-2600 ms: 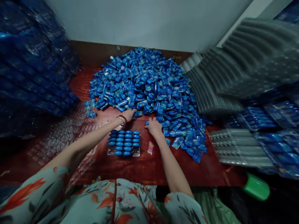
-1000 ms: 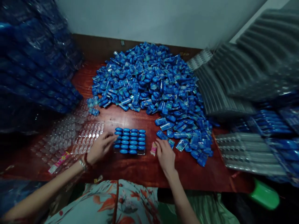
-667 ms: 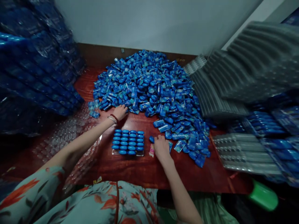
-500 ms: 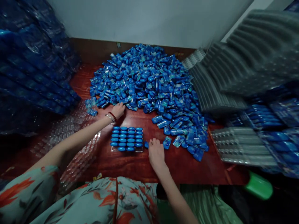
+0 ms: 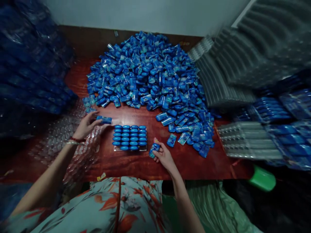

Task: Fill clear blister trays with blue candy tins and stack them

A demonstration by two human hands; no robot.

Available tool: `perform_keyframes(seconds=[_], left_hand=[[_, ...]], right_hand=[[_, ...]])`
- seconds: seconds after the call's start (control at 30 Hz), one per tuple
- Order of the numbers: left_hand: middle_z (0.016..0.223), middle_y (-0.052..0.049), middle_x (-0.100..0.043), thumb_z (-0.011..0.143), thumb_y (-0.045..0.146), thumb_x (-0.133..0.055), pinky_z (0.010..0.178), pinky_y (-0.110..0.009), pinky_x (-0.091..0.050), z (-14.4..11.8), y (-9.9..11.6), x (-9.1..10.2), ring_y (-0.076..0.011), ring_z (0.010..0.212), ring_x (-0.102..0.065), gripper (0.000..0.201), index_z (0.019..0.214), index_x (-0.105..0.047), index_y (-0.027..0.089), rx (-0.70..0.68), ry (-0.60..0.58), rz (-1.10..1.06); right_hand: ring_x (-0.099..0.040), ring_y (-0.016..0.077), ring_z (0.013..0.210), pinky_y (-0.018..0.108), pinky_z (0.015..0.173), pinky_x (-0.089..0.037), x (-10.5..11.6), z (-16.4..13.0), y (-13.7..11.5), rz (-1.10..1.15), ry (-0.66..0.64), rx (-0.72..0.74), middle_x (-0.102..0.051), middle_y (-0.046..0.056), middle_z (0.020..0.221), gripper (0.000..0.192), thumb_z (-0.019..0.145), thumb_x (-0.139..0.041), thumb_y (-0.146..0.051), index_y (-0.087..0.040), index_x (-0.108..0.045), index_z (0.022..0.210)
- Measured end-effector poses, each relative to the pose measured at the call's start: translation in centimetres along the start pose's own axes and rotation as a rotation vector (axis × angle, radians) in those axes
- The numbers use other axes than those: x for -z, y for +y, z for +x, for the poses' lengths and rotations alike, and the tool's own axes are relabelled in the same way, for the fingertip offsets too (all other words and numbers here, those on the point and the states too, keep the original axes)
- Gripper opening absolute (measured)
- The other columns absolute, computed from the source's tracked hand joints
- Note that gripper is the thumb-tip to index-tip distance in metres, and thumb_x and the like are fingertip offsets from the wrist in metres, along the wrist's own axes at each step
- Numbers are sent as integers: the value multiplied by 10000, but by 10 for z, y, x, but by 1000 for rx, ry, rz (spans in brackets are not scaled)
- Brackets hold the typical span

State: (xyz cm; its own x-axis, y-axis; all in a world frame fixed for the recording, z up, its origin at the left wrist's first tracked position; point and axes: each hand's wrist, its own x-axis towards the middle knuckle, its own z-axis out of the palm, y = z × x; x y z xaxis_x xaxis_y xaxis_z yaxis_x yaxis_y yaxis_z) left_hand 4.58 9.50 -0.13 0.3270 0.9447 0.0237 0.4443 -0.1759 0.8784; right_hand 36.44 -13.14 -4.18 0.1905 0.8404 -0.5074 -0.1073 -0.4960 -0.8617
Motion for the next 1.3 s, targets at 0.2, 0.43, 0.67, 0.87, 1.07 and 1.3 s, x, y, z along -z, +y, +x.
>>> perform_keyframes(seconds=[0.2,0.43,0.67,0.87,1.07,1.3], left_hand=[[882,-58,-659,659,528,-664,685,-287,-510,-94,18,11,-178,780,-606,499,967,-620,138,327,37,-197],[847,-19,-636,727,471,-632,666,-248,-483,-133,15,-7,-135,747,-593,530,1151,-538,165,377,54,-315],[983,-44,-669,797,479,-543,822,-304,-461,-134,14,-3,-193,890,-611,377,1024,-619,188,217,-141,101],[947,-37,-665,885,376,-449,777,-257,-449,-135,25,-22,-167,857,-609,265,994,-604,192,90,-389,248],[927,-87,-630,922,303,-356,711,-262,-442,-112,30,-42,-178,803,-611,265,964,-580,168,193,-231,671],[798,-131,-640,837,113,-360,671,-282,-452,-75,36,-63,-197,730,-620,237,865,-595,94,238,-192,742]], right_hand=[[-548,112,486,199,399,-386,4,-12,-3,-71,113,-42,-581,-37,653,521,528,-765,-490,-212,-502,882],[-582,149,550,269,486,-476,0,-19,-9,-108,143,36,-608,8,754,628,554,-745,-523,-217,-509,1048],[-540,135,569,251,521,-442,10,-19,9,-459,60,49,-615,3,707,446,662,-639,-536,-187,-589,936],[-530,155,585,276,577,-437,4,-19,3,-781,135,228,-584,13,692,418,771,-499,-560,-190,-602,935],[-588,238,861,368,779,-456,-5,-6,-1,-899,170,386,-581,103,959,417,830,-437,-517,-185,-571,1044],[-591,223,820,355,755,-465,-5,-2,0,-789,182,411,-605,86,896,357,790,-511,-479,-189,-599,978]])
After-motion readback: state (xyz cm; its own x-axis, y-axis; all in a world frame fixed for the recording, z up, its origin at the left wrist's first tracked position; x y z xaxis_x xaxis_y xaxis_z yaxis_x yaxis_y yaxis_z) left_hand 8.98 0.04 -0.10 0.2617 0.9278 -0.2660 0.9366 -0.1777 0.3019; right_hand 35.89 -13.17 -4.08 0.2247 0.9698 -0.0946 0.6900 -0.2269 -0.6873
